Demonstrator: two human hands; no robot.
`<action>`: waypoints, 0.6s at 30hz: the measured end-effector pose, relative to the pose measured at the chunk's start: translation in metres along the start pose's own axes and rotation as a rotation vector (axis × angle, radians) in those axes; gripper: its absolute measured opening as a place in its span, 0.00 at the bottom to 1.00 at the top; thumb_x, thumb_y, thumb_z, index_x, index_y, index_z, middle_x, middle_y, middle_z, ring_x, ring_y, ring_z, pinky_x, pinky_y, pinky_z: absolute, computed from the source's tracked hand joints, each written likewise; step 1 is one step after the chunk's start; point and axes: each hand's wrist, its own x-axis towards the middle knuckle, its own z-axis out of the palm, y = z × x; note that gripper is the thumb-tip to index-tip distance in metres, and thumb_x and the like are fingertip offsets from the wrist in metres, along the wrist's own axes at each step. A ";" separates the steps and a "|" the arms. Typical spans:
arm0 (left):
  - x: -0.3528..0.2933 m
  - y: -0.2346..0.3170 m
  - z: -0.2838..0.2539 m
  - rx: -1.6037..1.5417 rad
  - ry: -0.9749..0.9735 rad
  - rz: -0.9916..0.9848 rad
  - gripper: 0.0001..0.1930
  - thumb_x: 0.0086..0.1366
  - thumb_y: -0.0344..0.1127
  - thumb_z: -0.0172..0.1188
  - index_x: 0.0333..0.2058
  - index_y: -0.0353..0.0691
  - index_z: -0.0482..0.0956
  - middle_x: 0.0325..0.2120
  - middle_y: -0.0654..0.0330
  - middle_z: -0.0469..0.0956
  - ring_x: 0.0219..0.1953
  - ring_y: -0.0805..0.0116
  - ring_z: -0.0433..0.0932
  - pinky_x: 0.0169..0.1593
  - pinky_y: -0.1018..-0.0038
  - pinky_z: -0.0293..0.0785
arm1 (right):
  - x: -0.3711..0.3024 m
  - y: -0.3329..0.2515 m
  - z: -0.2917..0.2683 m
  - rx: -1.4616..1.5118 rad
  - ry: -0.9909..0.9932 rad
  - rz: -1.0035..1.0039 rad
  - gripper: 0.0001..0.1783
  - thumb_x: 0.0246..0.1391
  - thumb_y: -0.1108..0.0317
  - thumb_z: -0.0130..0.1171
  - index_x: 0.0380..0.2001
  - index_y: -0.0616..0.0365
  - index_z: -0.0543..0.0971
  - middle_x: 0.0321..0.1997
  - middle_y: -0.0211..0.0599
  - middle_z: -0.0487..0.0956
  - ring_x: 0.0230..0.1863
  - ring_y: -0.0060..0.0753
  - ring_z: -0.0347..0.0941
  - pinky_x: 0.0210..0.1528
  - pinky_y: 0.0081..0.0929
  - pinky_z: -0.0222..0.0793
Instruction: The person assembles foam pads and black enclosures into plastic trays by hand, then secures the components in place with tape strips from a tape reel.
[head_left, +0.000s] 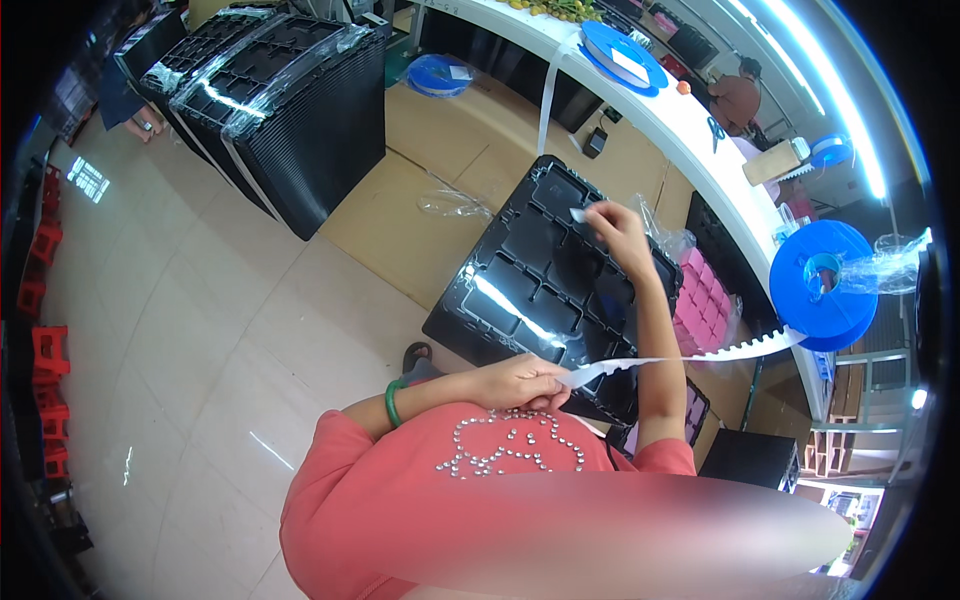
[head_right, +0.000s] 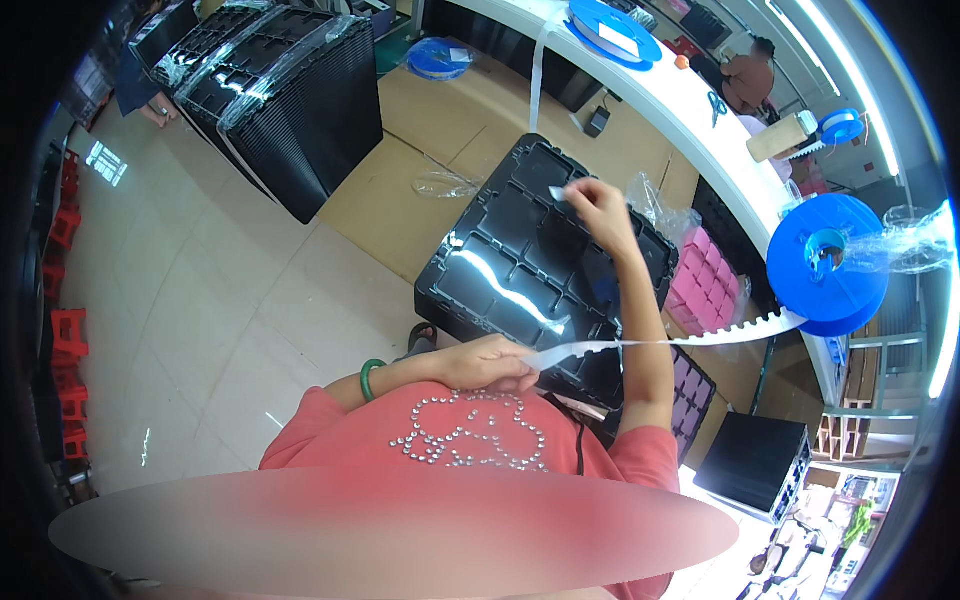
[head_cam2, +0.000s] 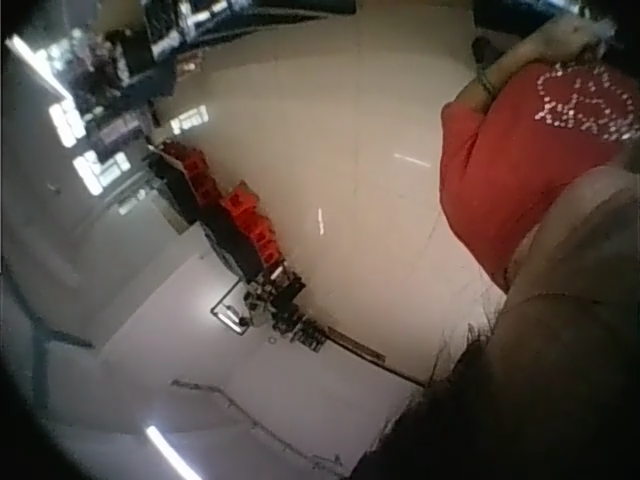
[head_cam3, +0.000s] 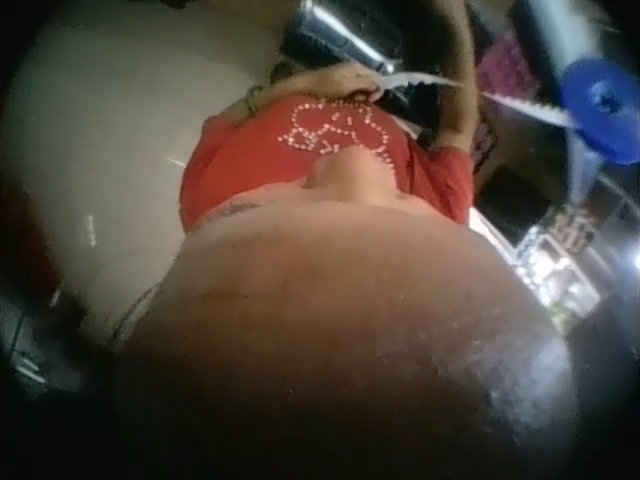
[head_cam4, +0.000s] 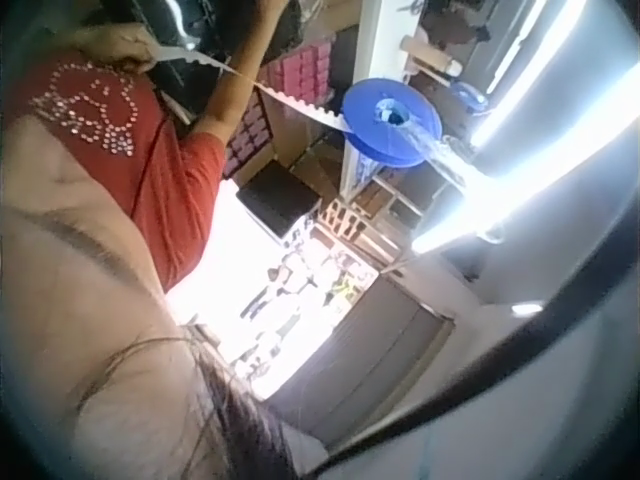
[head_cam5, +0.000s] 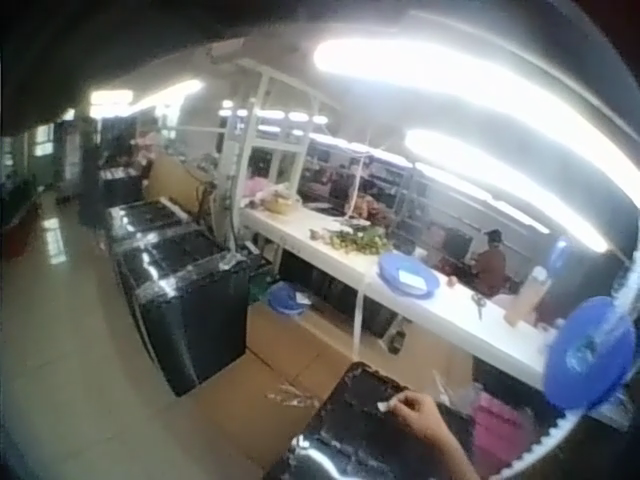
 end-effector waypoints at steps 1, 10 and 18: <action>0.000 -0.004 0.001 -0.038 0.023 -0.020 0.16 0.73 0.39 0.44 0.28 0.38 0.75 0.17 0.70 0.68 0.20 0.81 0.65 0.27 0.80 0.62 | -0.030 -0.011 -0.013 0.111 0.016 0.071 0.13 0.58 0.62 0.61 0.29 0.63 0.81 0.22 0.23 0.72 0.25 0.15 0.65 0.28 0.20 0.61; 0.028 -0.029 0.049 -0.295 0.058 -0.054 0.14 0.71 0.36 0.43 0.29 0.38 0.74 0.19 0.69 0.66 0.21 0.82 0.63 0.26 0.82 0.61 | -0.297 -0.036 -0.084 0.145 -0.233 0.230 0.20 0.49 0.72 0.69 0.47 0.65 0.81 0.42 0.37 0.82 0.39 0.24 0.76 0.44 0.23 0.71; 0.024 -0.045 0.110 -0.154 0.299 -0.036 0.15 0.71 0.35 0.42 0.28 0.37 0.73 0.17 0.69 0.67 0.20 0.82 0.64 0.26 0.81 0.61 | -0.299 -0.029 -0.035 0.633 0.064 0.326 0.05 0.54 0.73 0.66 0.32 0.64 0.84 0.28 0.29 0.81 0.27 0.14 0.71 0.32 0.15 0.67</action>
